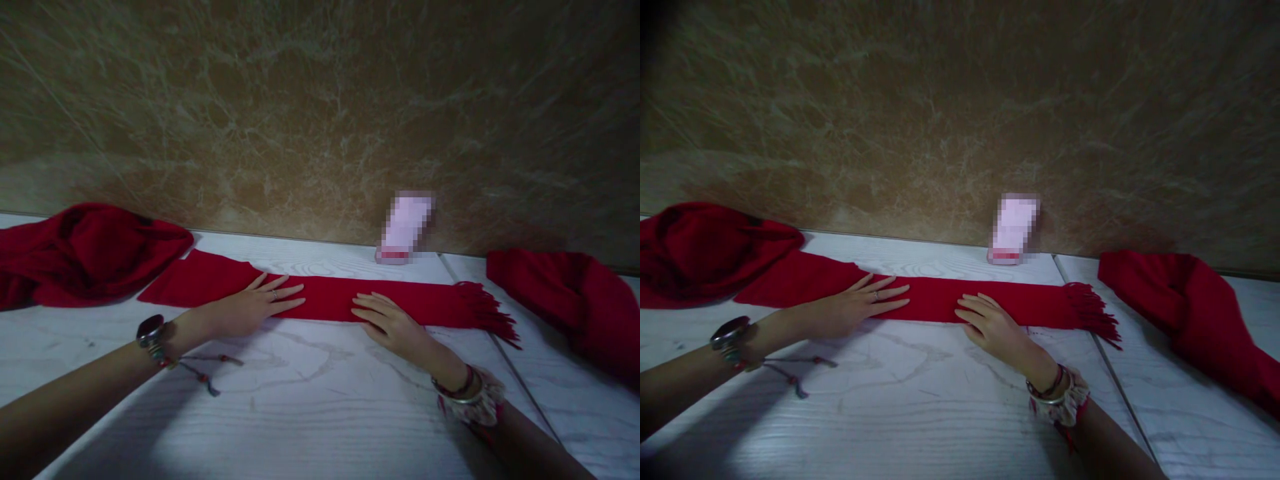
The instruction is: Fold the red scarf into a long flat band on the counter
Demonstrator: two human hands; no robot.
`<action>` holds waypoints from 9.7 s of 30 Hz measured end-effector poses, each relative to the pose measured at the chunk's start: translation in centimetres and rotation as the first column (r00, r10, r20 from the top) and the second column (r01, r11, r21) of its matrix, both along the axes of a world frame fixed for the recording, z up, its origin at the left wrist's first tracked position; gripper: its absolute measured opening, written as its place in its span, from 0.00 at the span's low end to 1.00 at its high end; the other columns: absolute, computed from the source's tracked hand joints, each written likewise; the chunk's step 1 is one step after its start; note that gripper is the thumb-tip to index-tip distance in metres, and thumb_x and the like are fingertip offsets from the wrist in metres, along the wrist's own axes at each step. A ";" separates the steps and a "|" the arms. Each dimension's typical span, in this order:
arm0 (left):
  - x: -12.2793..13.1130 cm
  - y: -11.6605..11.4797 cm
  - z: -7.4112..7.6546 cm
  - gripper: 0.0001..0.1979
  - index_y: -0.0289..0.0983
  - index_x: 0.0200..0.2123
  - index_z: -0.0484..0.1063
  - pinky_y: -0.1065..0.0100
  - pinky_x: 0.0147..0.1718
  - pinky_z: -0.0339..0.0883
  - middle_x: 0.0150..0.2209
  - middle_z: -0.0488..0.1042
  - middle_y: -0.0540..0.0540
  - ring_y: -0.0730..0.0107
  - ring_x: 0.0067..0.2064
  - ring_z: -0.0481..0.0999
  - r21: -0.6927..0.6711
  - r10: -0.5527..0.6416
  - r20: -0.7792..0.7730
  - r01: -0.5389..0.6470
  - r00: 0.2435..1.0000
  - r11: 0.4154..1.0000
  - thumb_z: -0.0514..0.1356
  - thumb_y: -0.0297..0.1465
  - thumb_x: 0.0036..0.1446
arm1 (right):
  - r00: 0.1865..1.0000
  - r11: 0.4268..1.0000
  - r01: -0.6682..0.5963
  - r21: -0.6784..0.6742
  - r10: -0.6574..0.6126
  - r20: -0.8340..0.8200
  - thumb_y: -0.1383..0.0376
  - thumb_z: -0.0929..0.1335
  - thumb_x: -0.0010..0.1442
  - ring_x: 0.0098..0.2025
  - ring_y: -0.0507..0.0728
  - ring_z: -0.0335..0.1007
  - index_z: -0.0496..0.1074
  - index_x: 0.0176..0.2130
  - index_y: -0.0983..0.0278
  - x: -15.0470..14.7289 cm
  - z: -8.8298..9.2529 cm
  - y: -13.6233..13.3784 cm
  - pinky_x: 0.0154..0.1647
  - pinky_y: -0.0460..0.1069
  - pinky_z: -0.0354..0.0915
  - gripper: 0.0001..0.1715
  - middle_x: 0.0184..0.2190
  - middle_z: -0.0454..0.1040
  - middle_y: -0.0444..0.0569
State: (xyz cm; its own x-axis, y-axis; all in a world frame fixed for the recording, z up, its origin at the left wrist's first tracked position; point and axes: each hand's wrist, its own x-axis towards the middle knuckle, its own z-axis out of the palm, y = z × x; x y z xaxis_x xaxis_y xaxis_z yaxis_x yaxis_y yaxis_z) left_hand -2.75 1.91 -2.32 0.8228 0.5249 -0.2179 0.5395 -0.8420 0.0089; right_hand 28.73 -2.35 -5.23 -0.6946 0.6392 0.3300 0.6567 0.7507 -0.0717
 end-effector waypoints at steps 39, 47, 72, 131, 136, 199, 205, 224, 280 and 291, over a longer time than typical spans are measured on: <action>5.5 0.2 -1.7 0.26 0.40 0.61 0.51 0.52 0.57 0.43 0.62 0.51 0.42 0.57 0.62 0.49 0.144 0.005 0.180 -0.031 0.984 0.989 0.40 0.43 0.64 | 0.927 0.934 0.358 0.013 -0.357 0.114 0.57 0.54 0.64 0.63 0.61 0.45 0.55 0.59 0.68 2.9 1.1 0.6 0.58 0.61 0.53 0.29 0.60 0.57 0.58; -5.2 0.9 2.6 0.34 0.38 0.57 0.59 0.50 0.57 0.43 0.61 0.54 0.40 0.55 0.61 0.52 0.225 0.278 0.197 -0.319 0.940 0.921 0.32 0.51 0.60 | 0.976 0.991 0.117 -0.069 -0.102 0.193 0.57 0.55 0.63 0.62 0.63 0.48 0.56 0.59 0.64 -5.3 1.7 2.7 0.58 0.63 0.51 0.28 0.60 0.55 0.56; -17.4 -2.4 4.2 0.20 0.31 0.45 0.70 0.65 0.44 0.64 0.42 0.73 0.39 0.62 0.43 0.72 0.262 0.637 0.326 -0.714 0.699 0.649 0.45 0.31 0.55 | 0.984 0.989 0.096 -0.111 -0.077 0.162 0.54 0.53 0.63 0.59 0.59 0.55 0.56 0.59 0.57 -0.7 -0.1 1.6 0.54 0.59 0.58 0.27 0.58 0.60 0.50; -25.2 -10.5 2.7 0.31 0.36 0.60 0.50 0.54 0.53 0.52 0.61 0.50 0.36 0.54 0.60 0.50 0.191 0.701 0.230 -0.738 0.675 0.647 0.51 0.31 0.53 | 0.988 0.982 0.044 -0.182 -0.070 -0.136 0.57 0.55 0.61 0.43 0.61 0.70 0.68 0.46 0.59 -6.3 0.3 3.3 0.44 0.59 0.67 0.21 0.40 0.74 0.53; -22.7 -5.9 1.6 0.19 0.38 0.50 0.67 0.59 0.53 0.53 0.51 0.68 0.41 0.62 0.54 0.63 0.121 0.595 0.243 -0.632 0.766 0.765 0.46 0.34 0.58 | 0.988 0.970 0.020 -0.240 -0.055 -0.143 0.59 0.55 0.60 0.34 0.59 0.70 0.70 0.33 0.59 -7.1 1.1 4.2 0.37 0.55 0.68 0.18 0.30 0.72 0.51; -17.4 -6.1 0.3 0.20 0.36 0.57 0.60 0.65 0.57 0.51 0.59 0.59 0.42 0.65 0.60 0.57 0.151 0.222 0.089 -0.233 0.971 0.961 0.48 0.28 0.62 | 0.939 0.968 -0.247 0.046 0.227 0.258 0.76 0.58 0.56 0.55 0.61 0.62 0.65 0.52 0.74 -13.7 1.2 0.0 0.54 0.56 0.62 0.25 0.52 0.67 0.62; -18.0 -6.5 1.9 0.30 0.41 0.61 0.51 0.69 0.58 0.45 0.62 0.51 0.49 0.73 0.62 0.49 0.056 0.319 -0.048 -0.316 0.947 0.947 0.42 0.16 0.57 | 0.961 0.976 -0.218 -0.022 0.218 0.167 0.82 0.54 0.51 0.55 0.58 0.61 0.64 0.54 0.72 -13.2 0.8 0.1 0.54 0.53 0.62 0.33 0.53 0.66 0.58; -22.6 -8.4 -0.3 0.26 0.41 0.62 0.48 0.48 0.58 0.31 0.64 0.45 0.43 0.57 0.64 0.39 0.075 0.487 0.031 -0.487 0.873 0.870 0.45 0.38 0.61 | 0.963 0.968 -0.199 -0.155 0.223 0.155 0.55 0.57 0.62 0.64 0.63 0.40 0.52 0.61 0.61 -15.8 3.4 0.9 0.60 0.67 0.43 0.29 0.62 0.52 0.53; -31.6 -8.7 2.2 0.19 0.30 0.50 0.63 0.58 0.43 0.63 0.45 0.67 0.33 0.52 0.46 0.69 0.214 0.906 0.294 -0.945 0.305 0.249 0.48 0.31 0.56 | 0.920 0.938 -0.300 -0.175 0.333 0.207 0.60 0.56 0.63 0.62 0.62 0.46 0.55 0.59 0.56 -17.8 1.6 -0.7 0.57 0.64 0.52 0.25 0.61 0.53 0.50; -27.4 -11.4 -2.3 0.24 0.41 0.61 0.50 0.52 0.57 0.45 0.63 0.50 0.42 0.58 0.63 0.47 0.098 0.640 0.123 -0.651 0.758 0.753 0.39 0.38 0.63 | 0.922 0.949 -0.202 -0.241 0.268 0.281 0.55 0.55 0.64 0.63 0.66 0.41 0.52 0.61 0.55 -16.6 3.3 -1.7 0.58 0.68 0.47 0.27 0.63 0.49 0.49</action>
